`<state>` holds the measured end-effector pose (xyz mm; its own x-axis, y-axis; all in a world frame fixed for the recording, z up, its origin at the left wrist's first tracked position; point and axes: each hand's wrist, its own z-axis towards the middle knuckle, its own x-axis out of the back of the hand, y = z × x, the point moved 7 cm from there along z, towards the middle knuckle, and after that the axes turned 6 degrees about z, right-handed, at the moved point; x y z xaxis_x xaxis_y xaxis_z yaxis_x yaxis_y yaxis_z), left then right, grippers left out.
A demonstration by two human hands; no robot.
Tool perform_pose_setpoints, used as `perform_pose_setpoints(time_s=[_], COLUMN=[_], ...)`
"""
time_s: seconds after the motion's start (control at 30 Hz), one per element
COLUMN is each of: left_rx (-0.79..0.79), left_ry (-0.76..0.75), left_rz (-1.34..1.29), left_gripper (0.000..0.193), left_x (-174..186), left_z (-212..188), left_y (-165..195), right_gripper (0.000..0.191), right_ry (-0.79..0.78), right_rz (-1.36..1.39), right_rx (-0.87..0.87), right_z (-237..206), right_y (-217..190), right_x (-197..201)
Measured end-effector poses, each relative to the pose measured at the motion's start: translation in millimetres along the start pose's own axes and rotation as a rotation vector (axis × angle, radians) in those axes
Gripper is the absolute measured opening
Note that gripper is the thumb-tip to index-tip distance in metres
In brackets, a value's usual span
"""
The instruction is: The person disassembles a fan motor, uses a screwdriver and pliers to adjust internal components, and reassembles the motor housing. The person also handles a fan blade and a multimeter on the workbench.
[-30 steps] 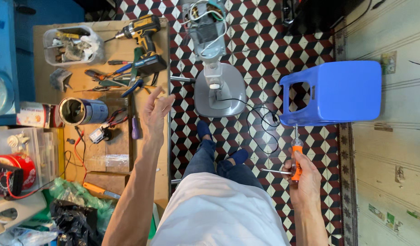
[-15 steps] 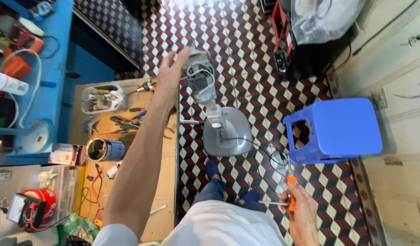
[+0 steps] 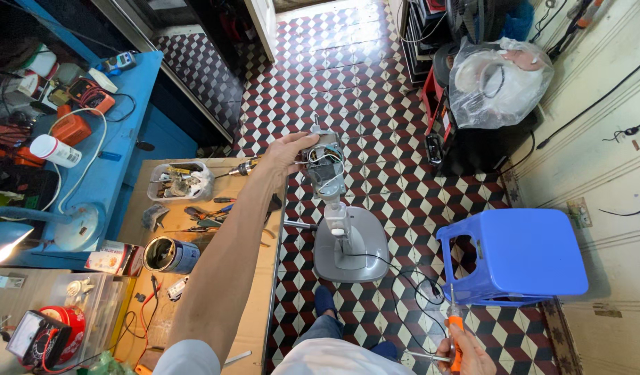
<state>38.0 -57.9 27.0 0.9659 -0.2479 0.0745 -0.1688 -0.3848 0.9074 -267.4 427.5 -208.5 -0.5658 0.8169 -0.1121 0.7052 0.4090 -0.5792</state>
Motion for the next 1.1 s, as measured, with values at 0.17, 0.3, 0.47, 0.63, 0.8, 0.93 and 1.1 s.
perform_pose_setpoints(time_s=[0.17,0.3,0.47,0.63,0.8,0.93,1.1], left_rx=[-0.010,-0.015,-0.083,-0.102,-0.061,-0.077,-0.060], left_ry=[0.011,-0.020,0.010,-0.040,0.080,0.092,0.104], left_rz=[-0.018,-0.055,0.019,-0.154,0.063,0.102,0.147], left_gripper=[0.072,0.068,0.062,0.062,0.065,0.066,0.070], left_x=[2,1,5,-3,9,10,13], left_z=[-5,-7,-6,-7,-21,-25,-21], left_y=[4,5,6,9,13,18,15], right_gripper=[0.045,0.047,0.050,0.052,0.051,0.051,0.051], right_ry=[0.018,-0.004,-0.017,-0.056,-0.039,-0.050,-0.015], right_rz=[-0.071,-0.072,-0.093,-0.169,-0.170,-0.179,-0.219], right_rx=[0.065,-0.015,-0.078,-0.054,-0.040,-0.063,-0.024], right_z=[-8,-7,-2,-3,-11,-17,-24], right_y=[-9,-9,-9,-14,-15,-15,-11], right_x=[-12,-23,-30,-39,-51,-57,-54])
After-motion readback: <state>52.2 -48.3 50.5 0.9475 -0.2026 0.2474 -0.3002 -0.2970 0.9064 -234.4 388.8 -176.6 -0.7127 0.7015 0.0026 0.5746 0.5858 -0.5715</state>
